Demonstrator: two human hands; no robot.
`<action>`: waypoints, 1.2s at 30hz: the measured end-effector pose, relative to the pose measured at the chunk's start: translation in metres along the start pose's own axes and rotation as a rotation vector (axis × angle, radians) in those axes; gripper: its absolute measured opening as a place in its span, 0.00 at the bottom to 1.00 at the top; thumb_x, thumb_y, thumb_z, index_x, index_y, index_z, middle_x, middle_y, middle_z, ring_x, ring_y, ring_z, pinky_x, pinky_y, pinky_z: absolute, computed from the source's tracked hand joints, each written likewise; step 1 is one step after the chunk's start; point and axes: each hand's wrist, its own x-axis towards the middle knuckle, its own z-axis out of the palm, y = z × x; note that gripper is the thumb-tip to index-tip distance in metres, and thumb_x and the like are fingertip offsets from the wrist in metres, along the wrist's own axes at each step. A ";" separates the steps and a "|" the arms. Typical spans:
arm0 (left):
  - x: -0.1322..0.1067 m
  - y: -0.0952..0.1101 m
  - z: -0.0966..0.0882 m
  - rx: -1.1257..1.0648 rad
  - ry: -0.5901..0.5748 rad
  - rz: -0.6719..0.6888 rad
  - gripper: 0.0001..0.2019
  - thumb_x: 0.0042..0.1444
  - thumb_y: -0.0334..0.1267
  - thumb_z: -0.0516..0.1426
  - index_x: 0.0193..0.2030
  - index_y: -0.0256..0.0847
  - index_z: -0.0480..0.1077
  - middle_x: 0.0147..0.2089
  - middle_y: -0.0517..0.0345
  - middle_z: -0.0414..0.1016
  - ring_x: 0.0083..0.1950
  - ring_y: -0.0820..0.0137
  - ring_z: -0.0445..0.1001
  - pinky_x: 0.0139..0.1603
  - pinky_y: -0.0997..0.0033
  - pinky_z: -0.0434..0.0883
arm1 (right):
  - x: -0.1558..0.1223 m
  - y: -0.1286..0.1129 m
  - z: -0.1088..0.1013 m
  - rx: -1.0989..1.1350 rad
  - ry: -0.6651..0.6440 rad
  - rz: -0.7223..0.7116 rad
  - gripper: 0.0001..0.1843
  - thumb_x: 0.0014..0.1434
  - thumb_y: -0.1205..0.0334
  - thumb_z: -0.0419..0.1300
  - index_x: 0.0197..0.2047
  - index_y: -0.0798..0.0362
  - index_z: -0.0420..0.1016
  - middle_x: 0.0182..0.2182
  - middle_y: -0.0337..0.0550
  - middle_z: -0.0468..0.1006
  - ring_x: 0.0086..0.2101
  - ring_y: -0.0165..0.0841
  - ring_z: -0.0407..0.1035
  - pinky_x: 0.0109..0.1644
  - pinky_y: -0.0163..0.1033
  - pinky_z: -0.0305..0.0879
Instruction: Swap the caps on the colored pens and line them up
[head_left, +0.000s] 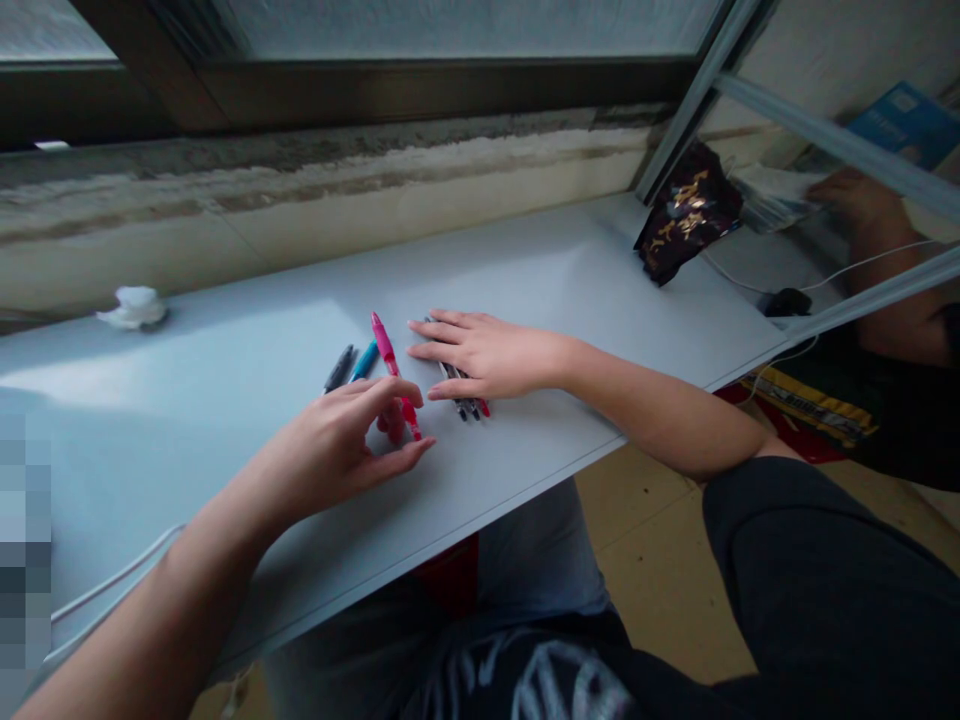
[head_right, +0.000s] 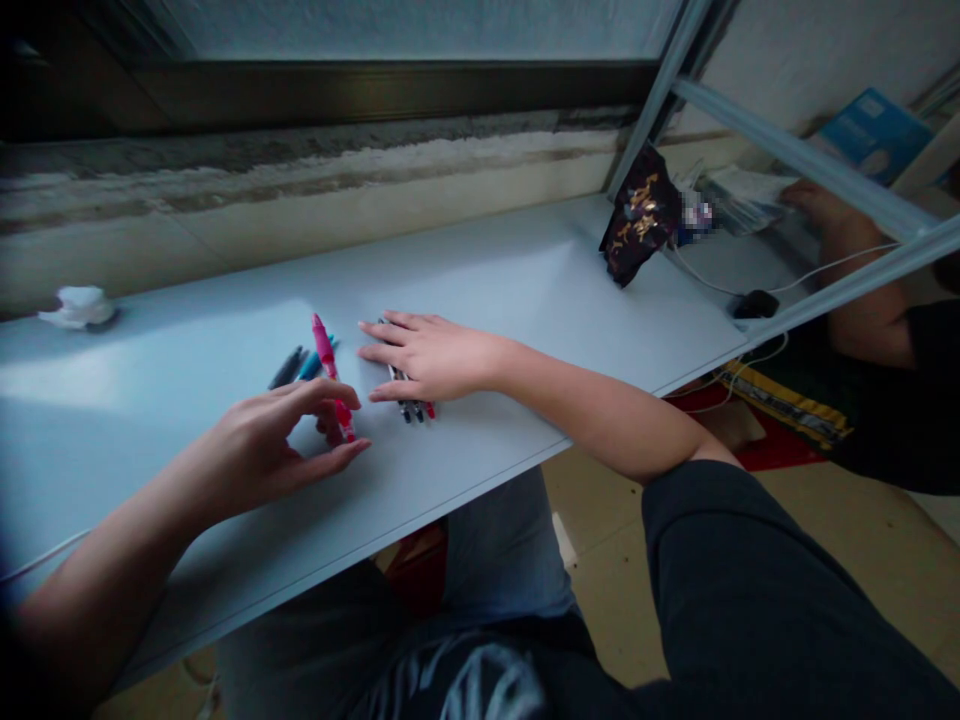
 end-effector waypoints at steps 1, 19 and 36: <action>-0.001 0.000 0.000 0.002 -0.006 0.004 0.07 0.73 0.42 0.60 0.54 0.47 0.71 0.37 0.65 0.79 0.36 0.70 0.80 0.38 0.72 0.76 | 0.000 0.000 0.000 0.003 0.005 0.006 0.41 0.77 0.38 0.57 0.81 0.56 0.65 0.83 0.62 0.53 0.81 0.63 0.47 0.83 0.65 0.49; 0.003 -0.002 0.004 -0.072 0.013 0.032 0.11 0.72 0.47 0.61 0.52 0.42 0.76 0.37 0.56 0.81 0.36 0.66 0.80 0.39 0.67 0.76 | -0.001 -0.002 -0.002 0.005 0.064 0.105 0.48 0.71 0.33 0.64 0.77 0.64 0.67 0.77 0.75 0.61 0.76 0.62 0.58 0.80 0.65 0.56; 0.002 0.001 0.006 -0.095 -0.071 0.013 0.13 0.75 0.48 0.58 0.54 0.42 0.75 0.39 0.56 0.81 0.37 0.67 0.80 0.39 0.69 0.76 | -0.001 0.002 -0.001 0.000 0.090 0.068 0.48 0.69 0.31 0.64 0.76 0.60 0.68 0.75 0.71 0.65 0.73 0.61 0.61 0.79 0.65 0.58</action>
